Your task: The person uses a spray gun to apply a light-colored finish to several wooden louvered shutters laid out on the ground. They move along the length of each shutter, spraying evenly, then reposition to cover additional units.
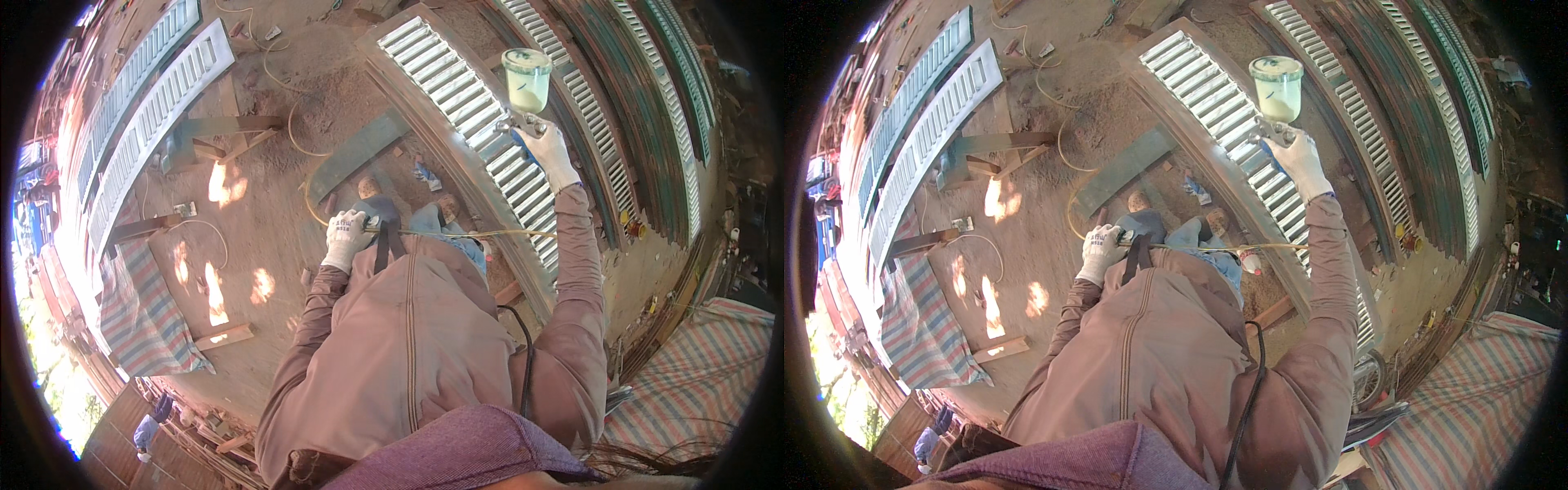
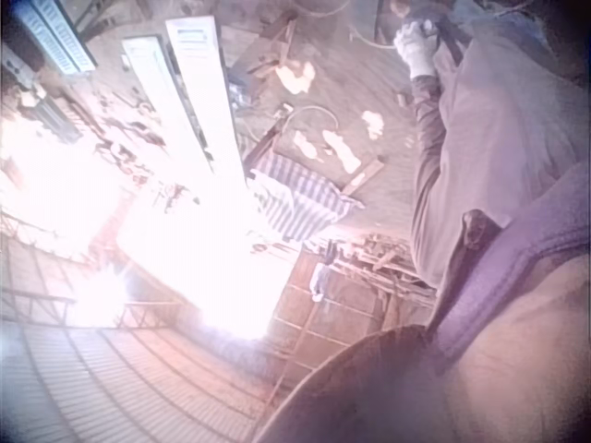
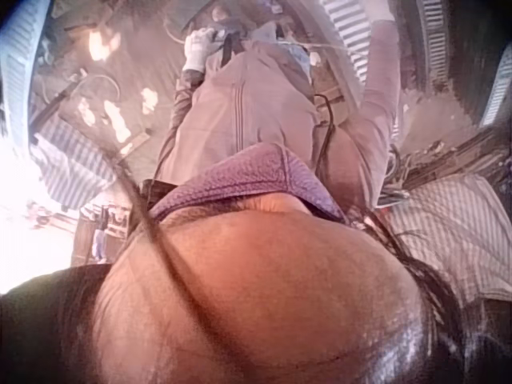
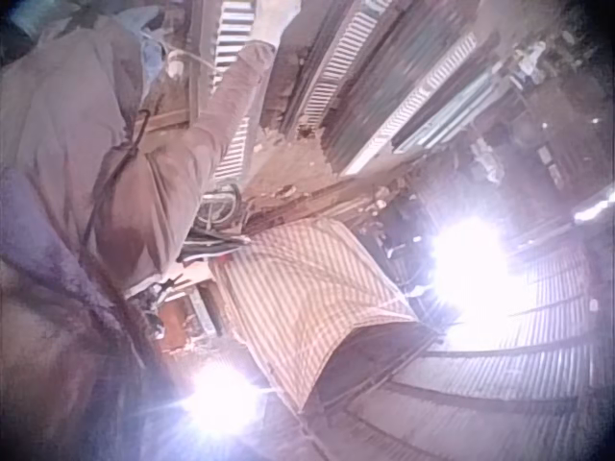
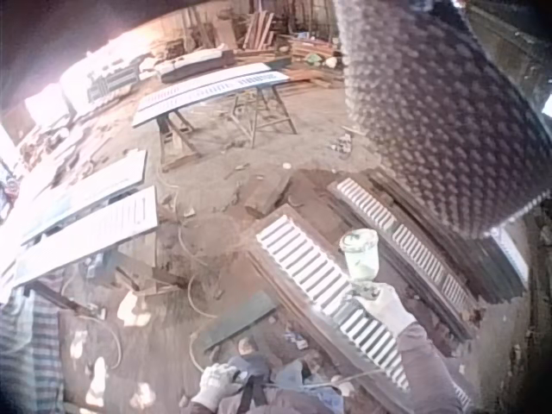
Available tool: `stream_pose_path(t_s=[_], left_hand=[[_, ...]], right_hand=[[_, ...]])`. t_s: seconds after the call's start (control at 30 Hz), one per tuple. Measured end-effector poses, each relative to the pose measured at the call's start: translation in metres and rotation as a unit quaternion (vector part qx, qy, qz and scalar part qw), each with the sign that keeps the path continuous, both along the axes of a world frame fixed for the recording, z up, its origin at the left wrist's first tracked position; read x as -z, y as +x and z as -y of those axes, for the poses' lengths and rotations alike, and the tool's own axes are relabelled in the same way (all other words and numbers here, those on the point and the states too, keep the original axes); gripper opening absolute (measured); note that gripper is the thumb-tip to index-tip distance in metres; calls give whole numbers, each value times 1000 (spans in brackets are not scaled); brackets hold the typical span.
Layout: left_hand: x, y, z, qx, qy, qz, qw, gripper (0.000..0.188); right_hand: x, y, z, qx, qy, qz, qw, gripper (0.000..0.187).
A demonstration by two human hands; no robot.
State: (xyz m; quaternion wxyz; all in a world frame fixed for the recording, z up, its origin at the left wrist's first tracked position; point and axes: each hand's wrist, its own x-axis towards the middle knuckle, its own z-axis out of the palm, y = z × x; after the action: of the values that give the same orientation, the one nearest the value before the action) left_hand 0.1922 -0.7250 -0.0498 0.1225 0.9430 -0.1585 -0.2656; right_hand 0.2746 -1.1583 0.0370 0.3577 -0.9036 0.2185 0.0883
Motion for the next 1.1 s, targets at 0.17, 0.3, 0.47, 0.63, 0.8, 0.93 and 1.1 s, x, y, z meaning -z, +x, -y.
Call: stream_pose_path(t_s=[0.17,0.3,0.47,0.63,0.8,0.93,1.1], left_hand=[[0,3,-7,-2,1,-4,1000,34],[2,8,-9,-2,8,-16,1000,33],[-3,17,-11,-2,16,-13,1000,34],[4,20,-20,-7,-10,14,1000,37],[5,27,-21,9,-23,52,998,31],[8,31,-23,-7,-21,30,999,32],[4,38,-25,-11,-15,4,1000,35]], right_hand=[[-12,21,-6,13,-161,60,985,41],[2,27,4,9,-215,77,973,45],[-8,21,-21,-25,-133,58,989,42],[-10,22,-27,-9,132,-38,990,45],[17,40,-16,4,-93,23,995,47],[-4,55,-24,10,-191,40,981,47],[5,57,-28,7,-200,61,978,47]])
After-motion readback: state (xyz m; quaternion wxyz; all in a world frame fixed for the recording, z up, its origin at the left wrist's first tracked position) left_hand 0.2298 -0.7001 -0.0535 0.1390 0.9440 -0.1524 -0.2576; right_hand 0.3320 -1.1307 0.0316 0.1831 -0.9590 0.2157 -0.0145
